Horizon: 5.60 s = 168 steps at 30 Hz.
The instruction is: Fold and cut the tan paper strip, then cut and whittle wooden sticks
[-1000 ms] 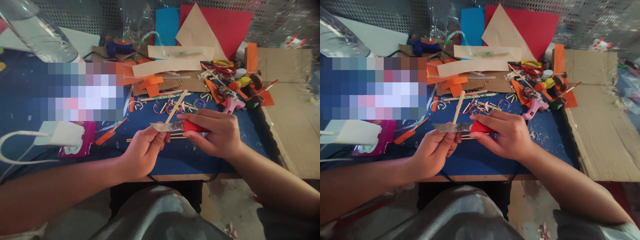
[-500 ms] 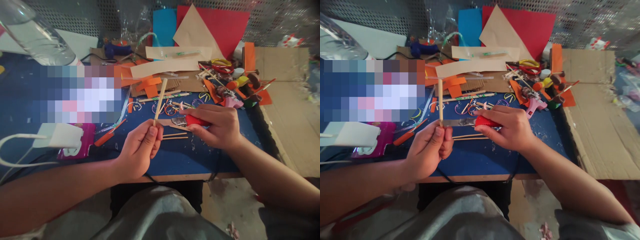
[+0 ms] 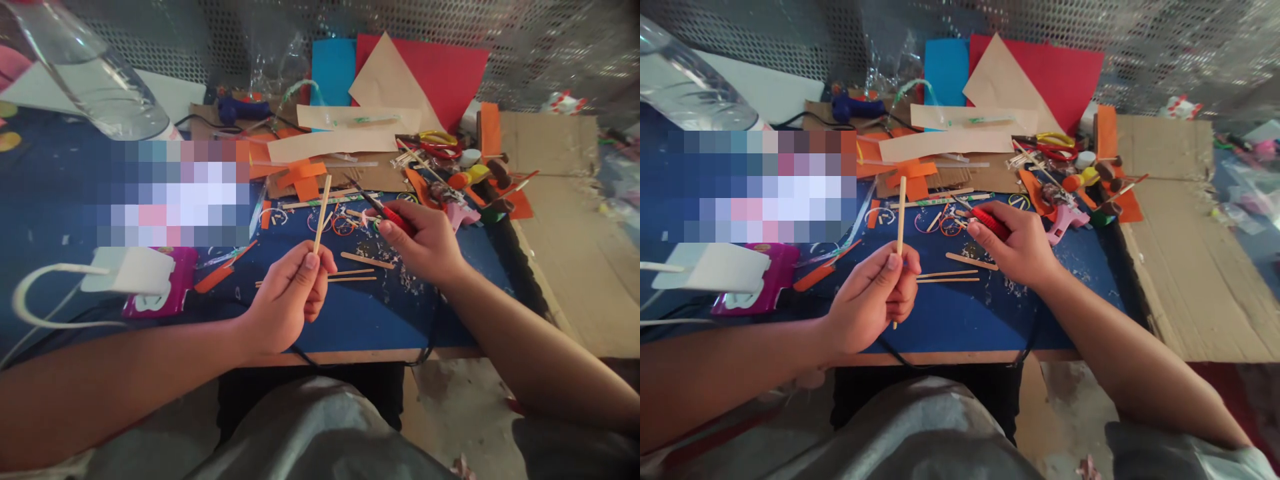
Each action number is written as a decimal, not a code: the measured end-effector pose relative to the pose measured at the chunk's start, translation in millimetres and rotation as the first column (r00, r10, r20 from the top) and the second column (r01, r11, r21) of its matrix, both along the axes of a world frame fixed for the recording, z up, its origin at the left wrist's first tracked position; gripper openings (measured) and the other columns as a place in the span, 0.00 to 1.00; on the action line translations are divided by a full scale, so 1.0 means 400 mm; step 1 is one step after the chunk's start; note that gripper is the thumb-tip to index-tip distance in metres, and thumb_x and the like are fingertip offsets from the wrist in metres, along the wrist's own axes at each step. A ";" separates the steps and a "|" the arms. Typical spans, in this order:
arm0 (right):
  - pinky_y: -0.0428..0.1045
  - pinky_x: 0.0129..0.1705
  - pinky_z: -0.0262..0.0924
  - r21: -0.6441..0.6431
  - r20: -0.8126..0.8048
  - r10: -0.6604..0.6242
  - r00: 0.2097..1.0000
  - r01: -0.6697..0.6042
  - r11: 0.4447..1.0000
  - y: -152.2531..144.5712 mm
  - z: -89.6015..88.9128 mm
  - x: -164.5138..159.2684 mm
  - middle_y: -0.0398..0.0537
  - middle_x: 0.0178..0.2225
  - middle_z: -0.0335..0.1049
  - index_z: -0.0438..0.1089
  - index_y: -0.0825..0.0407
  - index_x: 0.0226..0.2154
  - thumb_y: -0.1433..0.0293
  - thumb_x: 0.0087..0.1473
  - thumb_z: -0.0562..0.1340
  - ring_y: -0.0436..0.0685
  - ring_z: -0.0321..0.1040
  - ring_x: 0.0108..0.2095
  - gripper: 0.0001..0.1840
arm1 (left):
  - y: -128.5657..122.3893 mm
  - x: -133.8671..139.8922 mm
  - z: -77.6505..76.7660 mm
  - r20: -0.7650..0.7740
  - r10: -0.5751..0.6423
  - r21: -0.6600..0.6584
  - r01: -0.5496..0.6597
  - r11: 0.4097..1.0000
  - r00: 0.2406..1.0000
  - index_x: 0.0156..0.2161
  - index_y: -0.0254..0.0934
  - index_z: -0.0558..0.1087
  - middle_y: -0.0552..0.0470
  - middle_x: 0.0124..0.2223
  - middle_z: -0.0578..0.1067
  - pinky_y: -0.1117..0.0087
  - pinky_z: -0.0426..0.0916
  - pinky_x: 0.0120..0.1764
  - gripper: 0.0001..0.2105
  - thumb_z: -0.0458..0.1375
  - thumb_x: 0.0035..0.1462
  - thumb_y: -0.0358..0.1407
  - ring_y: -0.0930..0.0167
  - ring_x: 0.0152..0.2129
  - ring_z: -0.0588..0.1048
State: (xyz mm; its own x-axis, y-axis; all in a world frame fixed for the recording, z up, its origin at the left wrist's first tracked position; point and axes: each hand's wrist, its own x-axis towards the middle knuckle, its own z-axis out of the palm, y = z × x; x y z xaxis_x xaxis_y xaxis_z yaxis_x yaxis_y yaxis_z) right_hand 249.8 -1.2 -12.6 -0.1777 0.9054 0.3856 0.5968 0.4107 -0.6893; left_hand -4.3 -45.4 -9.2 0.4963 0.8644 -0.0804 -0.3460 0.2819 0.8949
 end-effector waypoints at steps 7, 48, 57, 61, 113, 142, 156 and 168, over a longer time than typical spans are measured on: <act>0.46 0.21 0.54 -0.287 -0.504 0.096 0.858 -0.271 0.919 0.000 -0.001 -0.021 0.35 0.20 0.62 0.80 0.51 0.41 0.45 0.55 0.74 0.47 0.56 0.18 0.27 | -0.012 0.002 0.006 -0.093 -0.211 -0.089 0.203 0.975 0.973 0.45 0.39 0.67 0.65 0.24 0.59 0.80 0.51 0.18 0.17 0.55 0.74 0.53 0.79 0.16 0.50; 0.43 0.16 0.57 -0.488 -0.731 -0.048 0.680 -0.473 0.733 -0.033 0.035 -0.069 0.43 0.21 0.76 0.73 0.51 0.27 0.47 0.50 0.78 0.49 0.67 0.16 0.27 | -0.011 0.003 0.016 -0.227 -0.405 -0.033 0.409 0.912 0.886 0.47 0.39 0.67 0.64 0.23 0.59 0.76 0.53 0.20 0.18 0.48 0.77 0.52 0.77 0.16 0.54; 0.47 0.22 0.53 -0.208 -0.569 0.144 0.809 -0.311 0.927 -0.034 0.020 -0.034 0.43 0.24 0.69 0.80 0.52 0.35 0.39 0.64 0.62 0.49 0.60 0.21 0.33 | -0.005 0.002 0.009 0.014 -0.248 -0.231 0.245 0.942 0.969 0.38 0.40 0.63 0.64 0.25 0.55 0.82 0.48 0.20 0.18 0.56 0.74 0.51 0.80 0.18 0.48; 0.48 0.28 0.60 -0.006 -0.147 0.256 0.956 -0.259 0.966 -0.037 0.029 -0.011 0.45 0.26 0.74 0.82 0.53 0.40 0.47 0.69 0.63 0.52 0.68 0.24 0.27 | 0.002 0.001 0.017 0.038 -0.171 -0.273 0.175 0.946 0.984 0.36 0.39 0.63 0.63 0.25 0.57 0.83 0.51 0.21 0.20 0.60 0.71 0.51 0.81 0.18 0.51; 0.51 0.39 0.75 0.099 0.273 0.276 0.922 -0.312 0.945 -0.053 0.046 -0.006 0.49 0.39 0.86 0.81 0.49 0.47 0.54 0.69 0.64 0.58 0.83 0.36 0.18 | -0.014 0.000 -0.007 -0.031 -0.090 0.031 0.091 0.995 0.995 0.39 0.37 0.68 0.62 0.27 0.59 0.80 0.54 0.21 0.17 0.55 0.76 0.47 0.80 0.19 0.54; 0.52 0.38 0.75 0.093 0.264 0.303 0.915 -0.337 0.937 -0.048 0.048 -0.003 0.49 0.38 0.85 0.81 0.47 0.48 0.51 0.69 0.64 0.59 0.83 0.36 0.20 | -0.015 0.001 0.001 -0.073 -0.113 0.077 0.119 0.990 0.991 0.39 0.37 0.67 0.61 0.27 0.59 0.76 0.51 0.20 0.18 0.54 0.76 0.49 0.79 0.18 0.53; 0.52 0.40 0.76 0.059 0.253 0.296 0.921 -0.320 0.946 -0.047 0.047 -0.003 0.51 0.40 0.86 0.80 0.48 0.46 0.52 0.71 0.62 0.59 0.84 0.36 0.19 | -0.011 -0.012 -0.016 -0.248 0.000 0.263 0.068 0.962 0.969 0.42 0.39 0.68 0.58 0.30 0.64 0.74 0.57 0.23 0.15 0.51 0.78 0.46 0.77 0.22 0.60; 0.52 0.43 0.76 0.088 0.237 0.287 0.928 -0.314 0.945 -0.044 0.046 -0.005 0.52 0.41 0.86 0.81 0.49 0.47 0.49 0.70 0.62 0.60 0.84 0.39 0.22 | -0.016 0.003 -0.004 -0.127 -0.020 0.149 0.039 0.988 0.992 0.40 0.38 0.68 0.61 0.27 0.61 0.76 0.54 0.20 0.17 0.55 0.75 0.50 0.79 0.18 0.56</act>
